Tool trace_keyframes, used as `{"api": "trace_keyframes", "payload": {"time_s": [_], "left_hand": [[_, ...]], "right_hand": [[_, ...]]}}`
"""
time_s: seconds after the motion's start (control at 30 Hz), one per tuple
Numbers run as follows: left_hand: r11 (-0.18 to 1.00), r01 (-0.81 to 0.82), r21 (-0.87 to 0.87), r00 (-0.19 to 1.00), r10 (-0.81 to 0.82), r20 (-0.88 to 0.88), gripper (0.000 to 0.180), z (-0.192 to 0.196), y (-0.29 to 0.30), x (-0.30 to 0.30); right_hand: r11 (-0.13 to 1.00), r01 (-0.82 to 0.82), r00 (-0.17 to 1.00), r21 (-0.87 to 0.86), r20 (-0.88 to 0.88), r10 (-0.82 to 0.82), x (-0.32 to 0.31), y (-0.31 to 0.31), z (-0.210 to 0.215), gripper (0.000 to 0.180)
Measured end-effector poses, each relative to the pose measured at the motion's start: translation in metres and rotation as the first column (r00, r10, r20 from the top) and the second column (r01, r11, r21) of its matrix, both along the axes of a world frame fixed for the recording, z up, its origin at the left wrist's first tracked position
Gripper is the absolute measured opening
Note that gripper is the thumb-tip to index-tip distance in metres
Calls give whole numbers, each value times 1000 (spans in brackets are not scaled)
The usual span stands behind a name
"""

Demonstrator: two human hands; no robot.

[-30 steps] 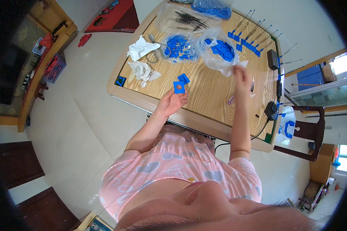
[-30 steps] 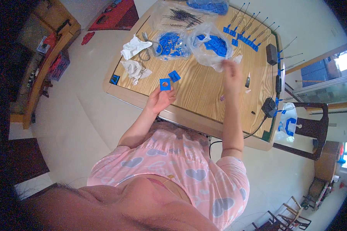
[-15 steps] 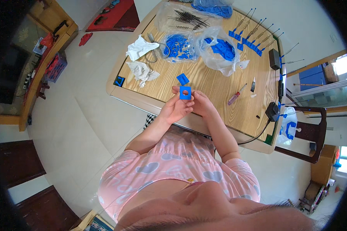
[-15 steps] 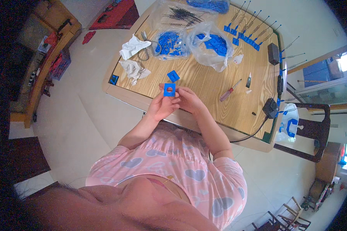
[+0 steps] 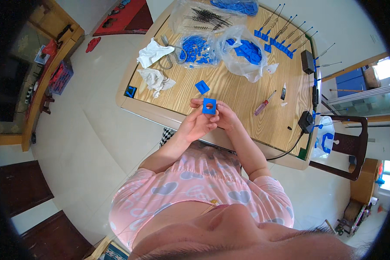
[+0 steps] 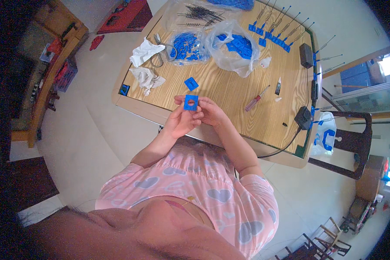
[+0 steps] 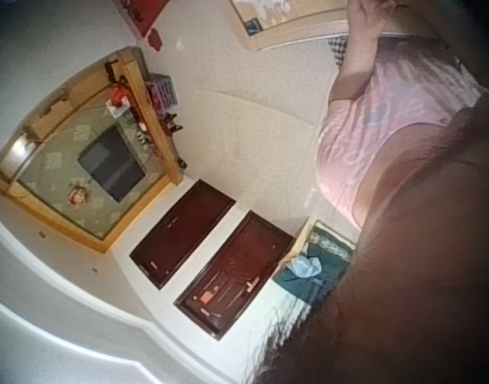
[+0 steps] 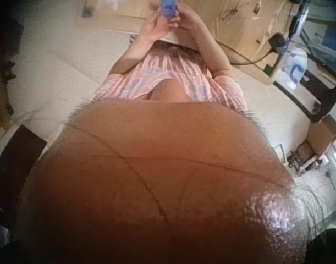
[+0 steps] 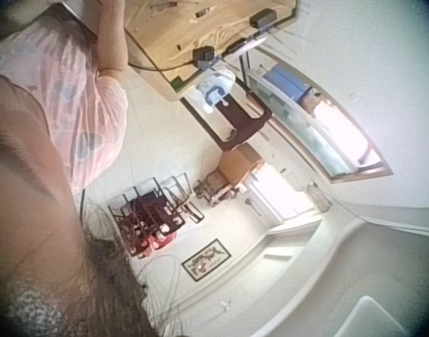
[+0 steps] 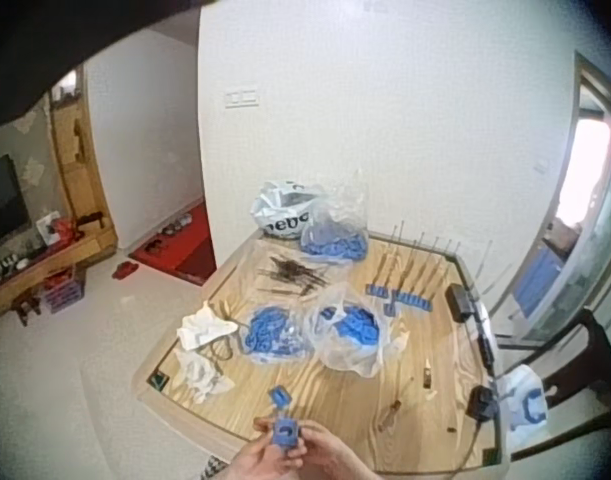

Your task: The person attaches a blue plastic piece to a coiled wire rod, applies glue from a tube to blue plastic pieces, and presses the plastic pieces together by hand.

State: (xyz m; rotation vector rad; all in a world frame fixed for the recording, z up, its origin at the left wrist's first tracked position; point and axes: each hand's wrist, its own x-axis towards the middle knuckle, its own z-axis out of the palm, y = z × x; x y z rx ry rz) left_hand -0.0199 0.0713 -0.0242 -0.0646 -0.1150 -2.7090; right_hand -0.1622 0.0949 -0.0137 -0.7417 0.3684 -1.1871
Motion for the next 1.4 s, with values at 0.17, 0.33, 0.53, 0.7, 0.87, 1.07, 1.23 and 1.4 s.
{"api": "trace_keyframes", "payload": {"time_s": [0.17,0.33,0.53,0.7,0.87,1.07,1.23,1.4], "left_hand": [[1000,-1,-18,1000,1,2,30,9,3,-2],[1000,-12,-22,999,13,32,30,10,5,-5],[1000,-24,-16,999,25,39,30,8,5,-7],[1000,-10,27,1000,10,-5,32,13,7,-7],[883,7,-468,883,215,417,25,16,-7,14],[25,540,-842,214,963,166,31,18,-64,2],[-40,786,-617,39,999,-15,41,17,-75,-33],[-29,853,-521,31,1000,-6,36,13,-78,-32]], "right_hand": [[999,-31,998,-9,56,31,-1,0,-6,69],[999,32,998,30,47,-34,-1,1,-8,65],[998,28,996,49,84,-32,0,3,-11,63],[994,81,989,73,115,-89,2,2,-13,60],[974,44,939,221,323,-115,-20,0,-21,49],[972,235,865,11,454,-215,-25,-6,-20,42],[961,269,876,64,399,-272,-25,-4,-19,39],[961,261,873,89,403,-274,-24,-3,-12,40]]}}
